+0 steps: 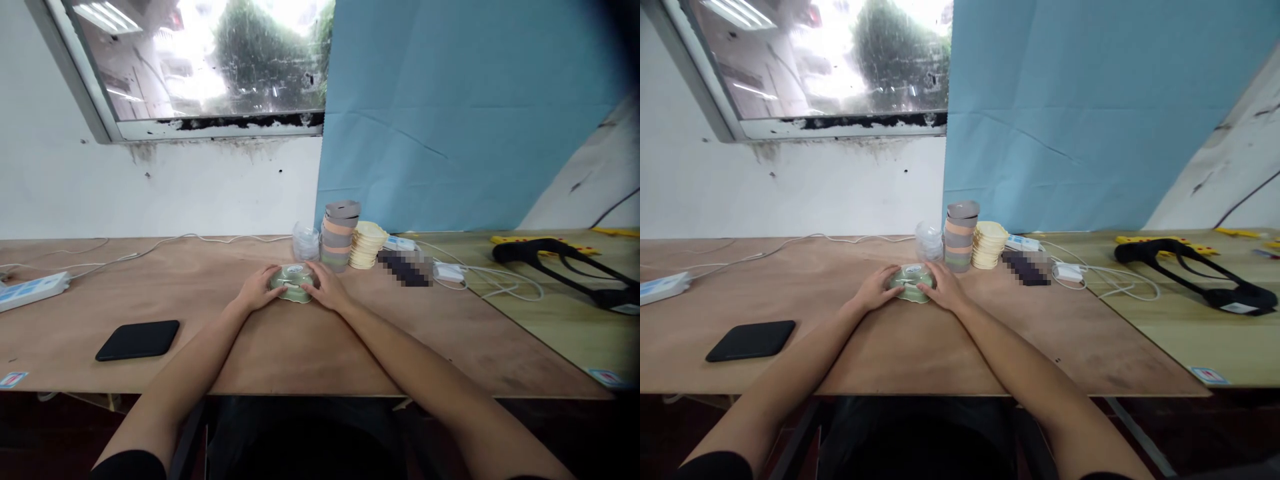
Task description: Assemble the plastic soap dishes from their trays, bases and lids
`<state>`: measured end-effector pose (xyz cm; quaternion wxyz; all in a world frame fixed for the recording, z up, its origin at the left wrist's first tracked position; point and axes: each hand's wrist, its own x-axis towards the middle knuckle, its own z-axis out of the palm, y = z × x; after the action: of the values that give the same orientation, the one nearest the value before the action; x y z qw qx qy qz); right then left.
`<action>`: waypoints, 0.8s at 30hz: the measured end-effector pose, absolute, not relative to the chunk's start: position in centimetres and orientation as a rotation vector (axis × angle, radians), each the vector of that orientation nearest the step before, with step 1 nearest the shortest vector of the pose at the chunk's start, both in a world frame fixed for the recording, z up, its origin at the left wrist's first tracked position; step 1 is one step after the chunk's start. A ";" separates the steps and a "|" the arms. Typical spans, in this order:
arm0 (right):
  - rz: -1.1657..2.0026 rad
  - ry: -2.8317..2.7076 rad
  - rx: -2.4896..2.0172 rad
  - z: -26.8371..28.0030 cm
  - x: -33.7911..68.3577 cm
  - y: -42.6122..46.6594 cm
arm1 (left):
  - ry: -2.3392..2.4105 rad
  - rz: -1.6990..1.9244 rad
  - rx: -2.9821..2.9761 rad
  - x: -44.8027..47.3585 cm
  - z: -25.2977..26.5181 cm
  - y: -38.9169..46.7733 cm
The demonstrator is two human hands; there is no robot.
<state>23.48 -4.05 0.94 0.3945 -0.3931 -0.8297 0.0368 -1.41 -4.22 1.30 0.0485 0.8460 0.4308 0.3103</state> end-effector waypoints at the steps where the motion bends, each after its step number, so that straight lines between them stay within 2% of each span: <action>1: 0.096 -2.080 -0.997 1.0 23.5 -4.1 | 1.307 0.943 2.587 -1.4 1.4 -4.3; 12: 0.170 -1.833 -0.956 0.9 23.4 -4.4 | 1.467 1.242 2.786 -1.2 3.2 -3.7; 18: 0.226 -1.808 -0.948 0.4 23.3 -3.5 | 1.858 1.649 2.087 -0.1 7.5 0.4; 24: 0.135 -1.926 -1.003 0.7 23.4 -3.8 | 1.915 1.456 1.787 4.8 12.7 5.5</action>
<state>23.35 -3.76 0.68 0.4643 -0.4082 -0.7841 0.0551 4.81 5.45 12.71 0.0725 0.5948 0.6372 0.4846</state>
